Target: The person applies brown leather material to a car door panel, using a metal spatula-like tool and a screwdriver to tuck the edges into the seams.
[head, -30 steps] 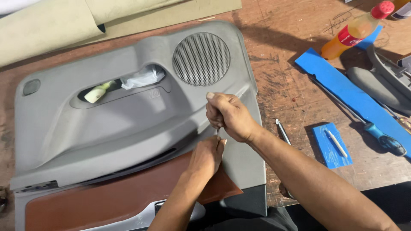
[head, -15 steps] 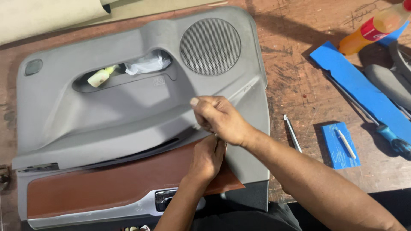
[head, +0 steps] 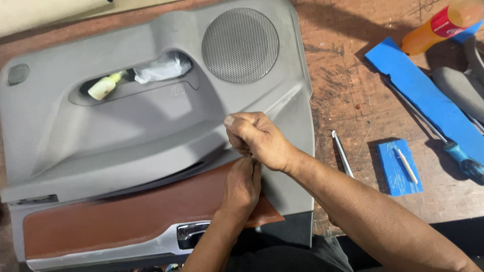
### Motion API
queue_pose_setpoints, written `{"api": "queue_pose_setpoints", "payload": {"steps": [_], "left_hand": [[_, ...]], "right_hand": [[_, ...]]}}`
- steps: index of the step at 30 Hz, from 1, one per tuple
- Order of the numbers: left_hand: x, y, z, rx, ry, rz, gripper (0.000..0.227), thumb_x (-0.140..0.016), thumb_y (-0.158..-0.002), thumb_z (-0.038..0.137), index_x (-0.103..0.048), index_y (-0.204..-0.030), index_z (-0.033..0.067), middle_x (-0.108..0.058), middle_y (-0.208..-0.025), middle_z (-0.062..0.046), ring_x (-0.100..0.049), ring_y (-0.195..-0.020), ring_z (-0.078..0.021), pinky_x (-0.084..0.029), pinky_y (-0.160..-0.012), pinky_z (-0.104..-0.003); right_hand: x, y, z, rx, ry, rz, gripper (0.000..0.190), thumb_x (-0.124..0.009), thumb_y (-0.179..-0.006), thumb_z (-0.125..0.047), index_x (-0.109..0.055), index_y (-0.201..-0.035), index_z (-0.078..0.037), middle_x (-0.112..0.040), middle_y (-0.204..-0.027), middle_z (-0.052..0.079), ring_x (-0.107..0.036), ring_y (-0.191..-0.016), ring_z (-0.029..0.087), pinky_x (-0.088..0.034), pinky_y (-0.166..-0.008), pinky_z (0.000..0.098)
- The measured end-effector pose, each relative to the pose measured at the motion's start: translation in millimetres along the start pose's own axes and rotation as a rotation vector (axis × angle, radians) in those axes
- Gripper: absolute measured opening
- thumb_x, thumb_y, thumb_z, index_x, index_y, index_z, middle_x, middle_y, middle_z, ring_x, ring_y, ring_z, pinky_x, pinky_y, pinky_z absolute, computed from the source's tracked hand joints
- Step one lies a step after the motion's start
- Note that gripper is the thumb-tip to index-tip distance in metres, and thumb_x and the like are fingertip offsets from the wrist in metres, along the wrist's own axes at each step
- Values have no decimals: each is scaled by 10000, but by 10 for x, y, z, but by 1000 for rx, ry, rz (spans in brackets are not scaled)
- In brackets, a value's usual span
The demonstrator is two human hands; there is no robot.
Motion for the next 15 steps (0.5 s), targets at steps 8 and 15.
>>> {"api": "queue_pose_setpoints", "payload": {"steps": [8, 15], "left_hand": [[-71, -22, -90, 88, -80, 31, 211, -632, -980, 165, -613, -885, -22, -643, -826, -211, -617, -734, -420, -480, -638, -513], [-8, -57, -242, 299, 39, -16, 261, -639, -971, 222, -641, -837, -2, -672, -710, -202, -658, -629, -357, -500, -591, -463]], "right_hand": [[-86, -119, 61, -144, -55, -12, 439, -508, -1043, -314, -455, -657, -111, -383, -569, -23, -328, -497, 98, -320, -447, 288], [-153, -335, 31, -190, 111, 31, 417, -528, -1000, -349, -501, -658, -112, -467, -558, -11, -419, -468, 118, -396, -445, 293]]}}
Point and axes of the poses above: each hand's wrist, its own y-axis away from the middle knuckle, its own x-axis out of the back of the hand, z = x × y, the point moved 7 cm from there along -y, towards the middle knuckle
